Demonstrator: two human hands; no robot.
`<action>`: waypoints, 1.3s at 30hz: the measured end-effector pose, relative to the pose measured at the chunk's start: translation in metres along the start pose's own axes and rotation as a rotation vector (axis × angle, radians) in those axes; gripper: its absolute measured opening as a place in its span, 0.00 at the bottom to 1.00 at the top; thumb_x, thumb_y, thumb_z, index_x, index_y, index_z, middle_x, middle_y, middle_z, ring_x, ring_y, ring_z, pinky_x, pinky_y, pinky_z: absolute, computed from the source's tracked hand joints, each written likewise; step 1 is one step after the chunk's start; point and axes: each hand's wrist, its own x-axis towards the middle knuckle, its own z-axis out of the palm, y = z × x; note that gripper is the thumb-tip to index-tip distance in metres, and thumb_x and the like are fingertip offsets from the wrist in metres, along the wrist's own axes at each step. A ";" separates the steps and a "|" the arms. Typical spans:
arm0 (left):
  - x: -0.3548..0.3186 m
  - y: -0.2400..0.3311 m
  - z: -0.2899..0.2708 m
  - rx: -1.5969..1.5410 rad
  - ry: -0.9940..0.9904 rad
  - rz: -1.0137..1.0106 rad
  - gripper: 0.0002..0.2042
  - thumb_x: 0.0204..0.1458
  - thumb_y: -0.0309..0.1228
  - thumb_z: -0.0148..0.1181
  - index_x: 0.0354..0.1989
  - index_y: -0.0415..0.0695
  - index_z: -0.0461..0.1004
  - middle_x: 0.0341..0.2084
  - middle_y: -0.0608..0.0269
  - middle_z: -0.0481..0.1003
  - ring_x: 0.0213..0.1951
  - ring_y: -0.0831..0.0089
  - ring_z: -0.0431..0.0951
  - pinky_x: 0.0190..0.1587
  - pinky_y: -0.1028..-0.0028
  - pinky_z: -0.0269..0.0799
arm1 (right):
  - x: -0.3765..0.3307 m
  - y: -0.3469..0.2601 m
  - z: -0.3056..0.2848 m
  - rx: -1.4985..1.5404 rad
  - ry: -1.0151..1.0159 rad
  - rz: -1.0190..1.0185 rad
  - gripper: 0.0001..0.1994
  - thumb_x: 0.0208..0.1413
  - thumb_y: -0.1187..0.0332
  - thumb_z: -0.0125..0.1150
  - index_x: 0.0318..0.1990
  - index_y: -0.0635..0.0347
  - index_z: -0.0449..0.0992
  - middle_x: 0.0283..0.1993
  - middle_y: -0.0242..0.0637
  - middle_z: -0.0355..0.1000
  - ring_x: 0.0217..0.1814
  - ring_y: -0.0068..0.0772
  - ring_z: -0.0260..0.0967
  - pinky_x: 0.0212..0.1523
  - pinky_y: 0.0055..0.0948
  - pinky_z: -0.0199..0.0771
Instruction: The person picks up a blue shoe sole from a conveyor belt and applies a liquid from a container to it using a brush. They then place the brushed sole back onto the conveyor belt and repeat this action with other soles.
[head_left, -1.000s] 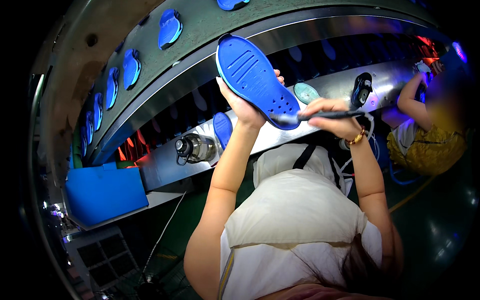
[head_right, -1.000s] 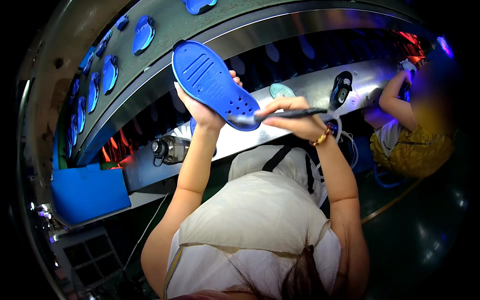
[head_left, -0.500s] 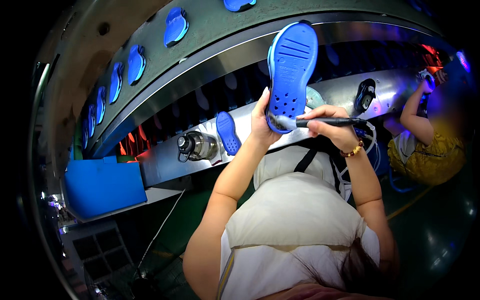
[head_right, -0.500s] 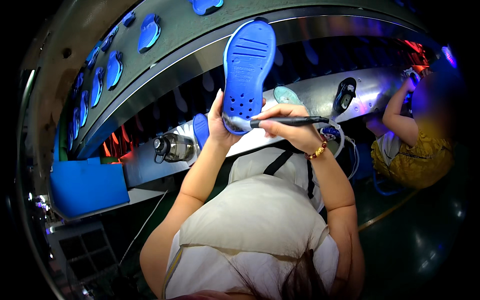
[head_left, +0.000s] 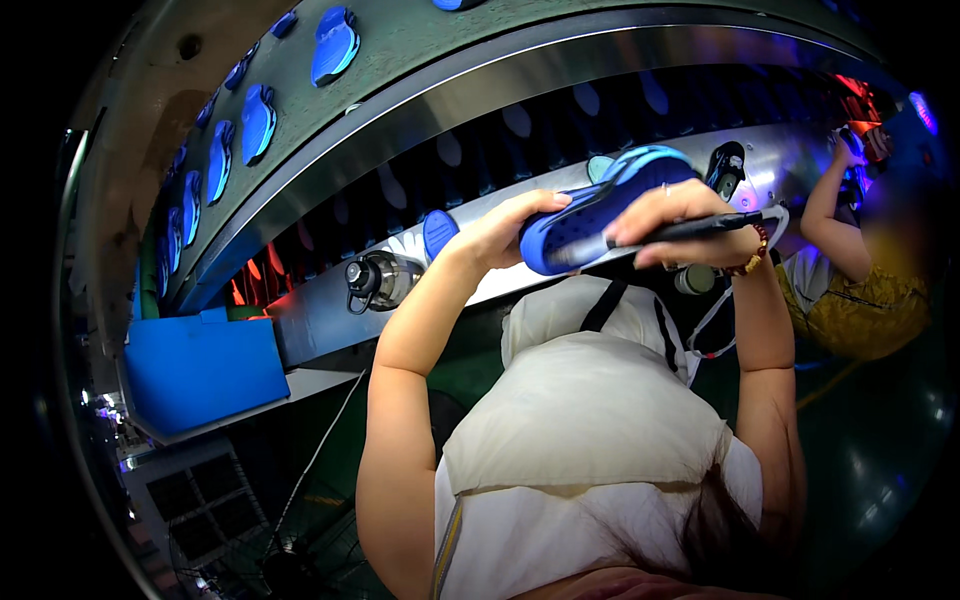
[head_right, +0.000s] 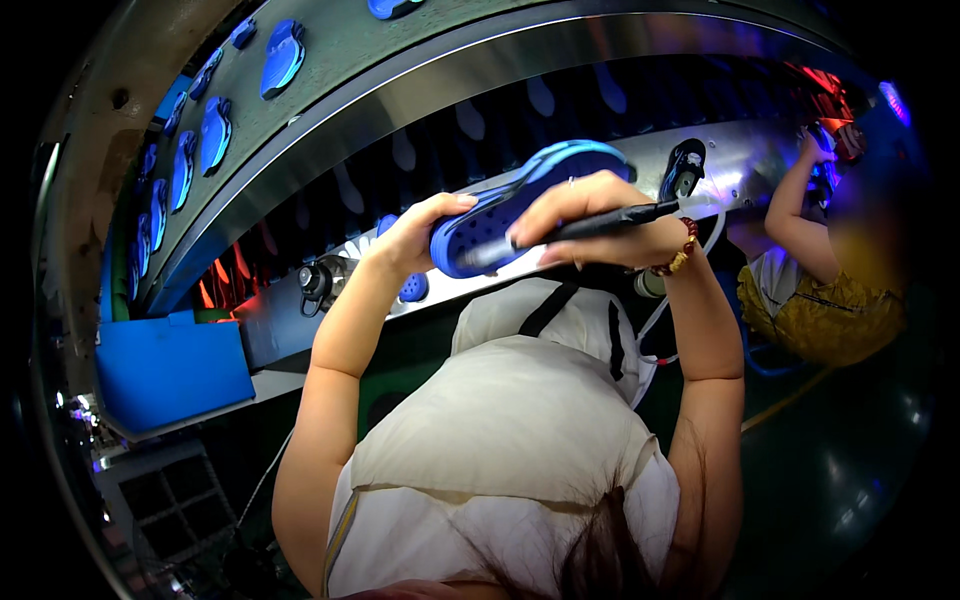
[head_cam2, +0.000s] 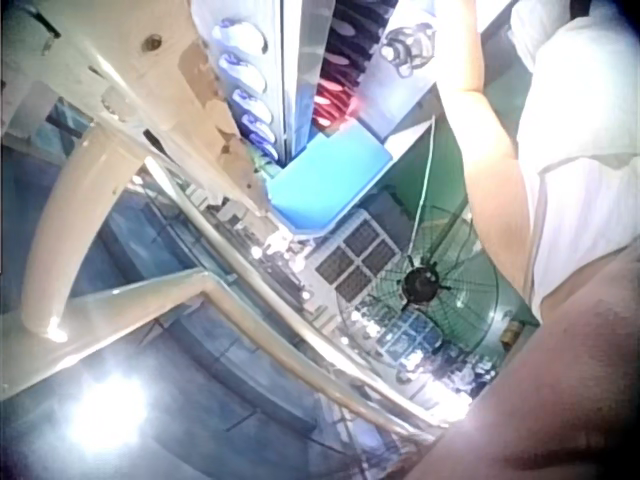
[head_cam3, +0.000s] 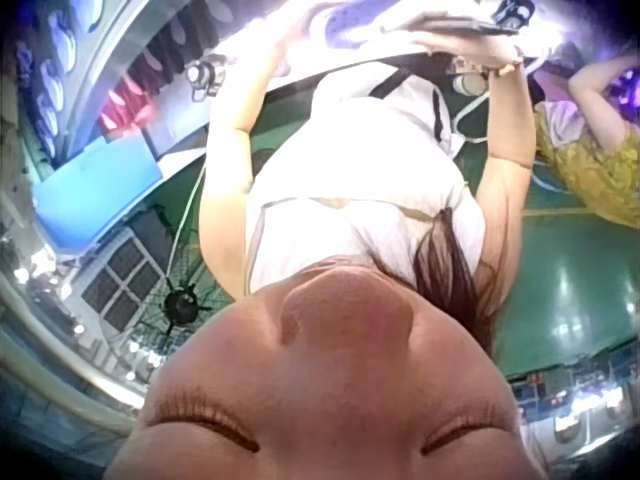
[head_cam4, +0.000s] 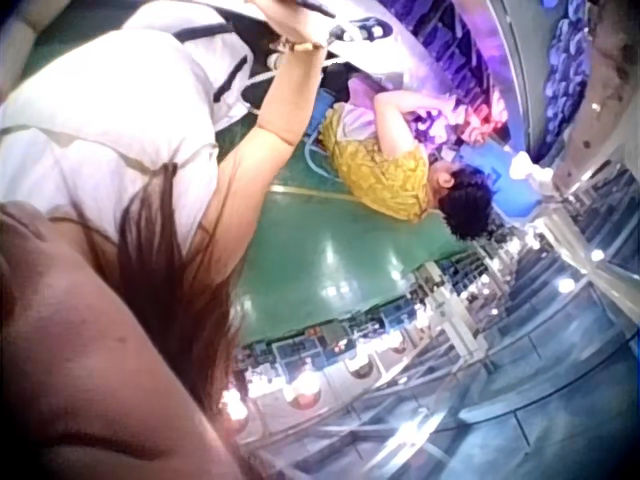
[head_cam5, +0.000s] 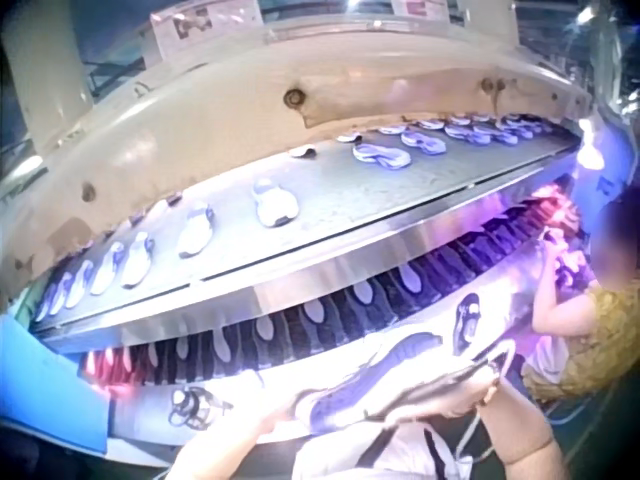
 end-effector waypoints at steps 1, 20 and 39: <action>-0.003 0.005 0.008 0.026 -0.047 -0.034 0.22 0.45 0.37 0.52 0.46 0.36 0.65 0.38 0.52 0.71 0.36 0.68 0.74 0.37 0.71 0.73 | 0.002 0.002 -0.001 -0.055 0.012 -0.052 0.10 0.41 0.72 0.63 0.33 0.63 0.75 0.33 0.39 0.73 0.36 0.33 0.71 0.39 0.25 0.70; -0.012 0.001 -0.042 0.036 -0.071 0.180 0.22 0.46 0.45 0.49 0.43 0.40 0.67 0.35 0.52 0.71 0.34 0.62 0.74 0.29 0.58 0.75 | -0.020 0.029 -0.002 0.110 0.247 0.122 0.09 0.41 0.77 0.62 0.34 0.65 0.75 0.37 0.43 0.72 0.40 0.31 0.70 0.40 0.26 0.71; 0.059 -0.044 -0.022 -0.461 -0.046 0.566 0.42 0.43 0.67 0.23 0.47 0.39 0.61 0.40 0.50 0.69 0.42 0.58 0.70 0.46 0.60 0.66 | 0.005 0.037 0.047 -0.199 0.496 0.074 0.07 0.39 0.74 0.60 0.29 0.64 0.76 0.25 0.39 0.73 0.25 0.26 0.71 0.29 0.21 0.71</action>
